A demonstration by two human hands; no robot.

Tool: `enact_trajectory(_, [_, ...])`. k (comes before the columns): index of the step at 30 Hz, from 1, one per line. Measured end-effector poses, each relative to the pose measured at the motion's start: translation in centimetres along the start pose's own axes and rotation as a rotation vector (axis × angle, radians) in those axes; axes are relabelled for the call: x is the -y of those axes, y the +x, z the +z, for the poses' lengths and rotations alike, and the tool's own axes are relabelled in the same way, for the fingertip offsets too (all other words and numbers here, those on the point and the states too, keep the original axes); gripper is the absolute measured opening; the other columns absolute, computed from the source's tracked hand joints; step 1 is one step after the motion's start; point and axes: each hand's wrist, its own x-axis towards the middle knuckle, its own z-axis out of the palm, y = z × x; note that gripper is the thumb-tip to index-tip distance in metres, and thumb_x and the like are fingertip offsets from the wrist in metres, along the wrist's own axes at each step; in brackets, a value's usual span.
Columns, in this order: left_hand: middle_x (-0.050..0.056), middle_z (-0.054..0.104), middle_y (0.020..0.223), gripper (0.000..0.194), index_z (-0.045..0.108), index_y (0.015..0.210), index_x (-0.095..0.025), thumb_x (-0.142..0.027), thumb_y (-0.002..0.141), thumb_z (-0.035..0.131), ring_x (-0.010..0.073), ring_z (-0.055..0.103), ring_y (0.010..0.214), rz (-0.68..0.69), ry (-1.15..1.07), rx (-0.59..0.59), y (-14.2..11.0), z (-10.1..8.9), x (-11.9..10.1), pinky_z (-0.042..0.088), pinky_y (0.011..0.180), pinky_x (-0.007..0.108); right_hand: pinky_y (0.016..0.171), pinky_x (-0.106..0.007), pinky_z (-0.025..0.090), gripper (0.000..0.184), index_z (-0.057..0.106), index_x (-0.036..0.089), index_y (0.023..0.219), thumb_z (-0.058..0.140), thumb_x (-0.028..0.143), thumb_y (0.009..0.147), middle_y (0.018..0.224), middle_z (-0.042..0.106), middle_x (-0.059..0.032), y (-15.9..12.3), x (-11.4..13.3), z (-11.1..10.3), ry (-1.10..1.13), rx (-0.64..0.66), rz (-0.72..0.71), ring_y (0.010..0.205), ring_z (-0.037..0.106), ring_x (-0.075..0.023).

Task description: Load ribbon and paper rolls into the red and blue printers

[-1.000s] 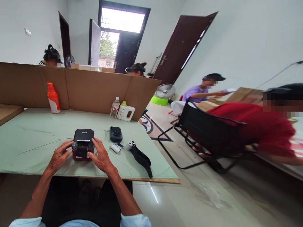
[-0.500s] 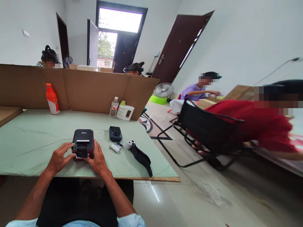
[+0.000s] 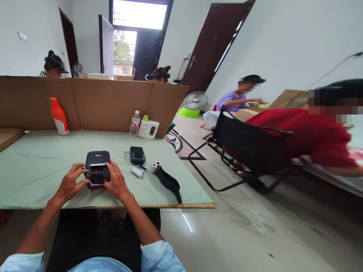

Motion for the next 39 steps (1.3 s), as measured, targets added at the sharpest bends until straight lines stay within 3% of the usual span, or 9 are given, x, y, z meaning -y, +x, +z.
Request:
enact_trajectory(8, [0.012, 0.06, 0.137, 0.027, 0.072, 0.109, -0.024, -0.038, 0.087, 0.073, 0.0311, 0.064, 0.125, -0.017, -0.044, 0.041, 0.9, -1.3, -0.3, 0.057, 0.103, 0.049, 0.122, -0.053, 0.045, 0.094, 0.032, 0.024, 0.166, 0.079, 0.024, 0.084, 0.16, 0.048, -0.019, 1.4, 1.5, -1.4, 0.021, 0.066, 0.043, 0.148, 0.05, -0.0328])
enact_trajectory(13, [0.012, 0.062, 0.136, 0.031, 0.074, 0.118, -0.025, -0.036, 0.096, 0.055, 0.0286, 0.063, 0.128, -0.062, -0.172, 0.081, 4.0, -2.7, 0.2, 0.061, 0.095, 0.042, 0.12, -0.053, 0.047, 0.104, 0.02, 0.027, 0.169, 0.078, 0.025, 0.083, 0.164, 0.045, -0.0162, 2.2, 2.3, -2.3, 0.024, 0.102, 0.058, 0.149, 0.049, -0.0324])
enact_trajectory(18, [0.012, 0.061, 0.146, 0.048, 0.07, 0.136, -0.024, -0.03, 0.09, 0.056, 0.0289, 0.059, 0.135, -0.074, -0.258, 0.143, 7.3, -2.0, 1.9, 0.061, 0.095, 0.041, 0.123, -0.054, 0.043, 0.093, 0.037, 0.026, 0.164, 0.076, 0.016, 0.079, 0.161, 0.046, -0.0165, 2.0, 1.9, -2.1, -0.046, 0.059, -0.004, 0.15, 0.046, -0.0325])
enact_trajectory(23, [0.01, 0.059, 0.153, 0.057, 0.064, 0.145, -0.025, -0.035, 0.089, 0.06, 0.0289, 0.056, 0.141, -0.096, -0.337, 0.166, 7.9, -0.2, 3.6, 0.061, 0.099, 0.041, 0.119, -0.058, 0.045, 0.072, 0.062, 0.027, 0.144, 0.075, 0.01, 0.076, 0.159, 0.048, -0.0148, 1.9, 2.1, -2.3, -0.121, 0.039, -0.076, 0.144, 0.048, -0.0345])
enact_trajectory(27, [0.011, 0.061, 0.153, 0.057, 0.063, 0.146, -0.022, -0.036, 0.091, 0.059, 0.0283, 0.054, 0.144, -0.12, -0.293, 0.122, 7.2, 0.9, 4.5, 0.044, 0.122, 0.048, 0.111, -0.054, 0.05, 0.056, 0.072, 0.028, 0.13, 0.071, 0.007, 0.078, 0.139, 0.064, -0.0119, 2.7, 3.0, -2.3, -0.14, 0.07, -0.138, 0.13, 0.058, -0.032])
enact_trajectory(31, [0.013, 0.059, 0.154, 0.057, 0.062, 0.146, -0.02, -0.037, 0.092, 0.057, 0.0303, 0.051, 0.147, -0.137, -0.272, 0.104, 7.1, 1.4, 5.0, 0.033, 0.128, 0.054, 0.1, -0.046, 0.055, 0.042, 0.078, 0.025, 0.116, 0.063, 0.003, 0.083, 0.117, 0.075, -0.0096, 3.9, 3.8, -2.2, -0.183, 0.1, -0.136, 0.112, 0.066, -0.0287])
enact_trajectory(36, [0.011, 0.062, 0.147, 0.05, 0.069, 0.138, -0.023, -0.034, 0.09, 0.059, 0.029, 0.053, 0.142, -0.131, -0.258, 0.082, 8.1, 1.8, 5.3, 0.036, 0.127, 0.052, 0.09, -0.04, 0.057, 0.036, 0.08, 0.027, 0.112, 0.061, 0.007, 0.089, 0.106, 0.079, -0.007, 5.4, 4.0, -2.5, -0.241, 0.157, -0.066, 0.1, 0.07, -0.0271])
enact_trajectory(39, [0.01, 0.057, 0.147, 0.047, 0.072, 0.134, -0.024, -0.035, 0.09, 0.058, 0.0286, 0.054, 0.14, -0.146, -0.255, 0.059, 8.7, 2.1, 5.5, 0.045, 0.121, 0.049, 0.089, -0.038, 0.057, 0.037, 0.083, 0.028, 0.106, 0.06, 0.007, 0.086, 0.105, 0.081, -0.0049, 6.2, 3.6, -2.6, -0.15, 0.174, -0.005, 0.099, 0.073, -0.0259])
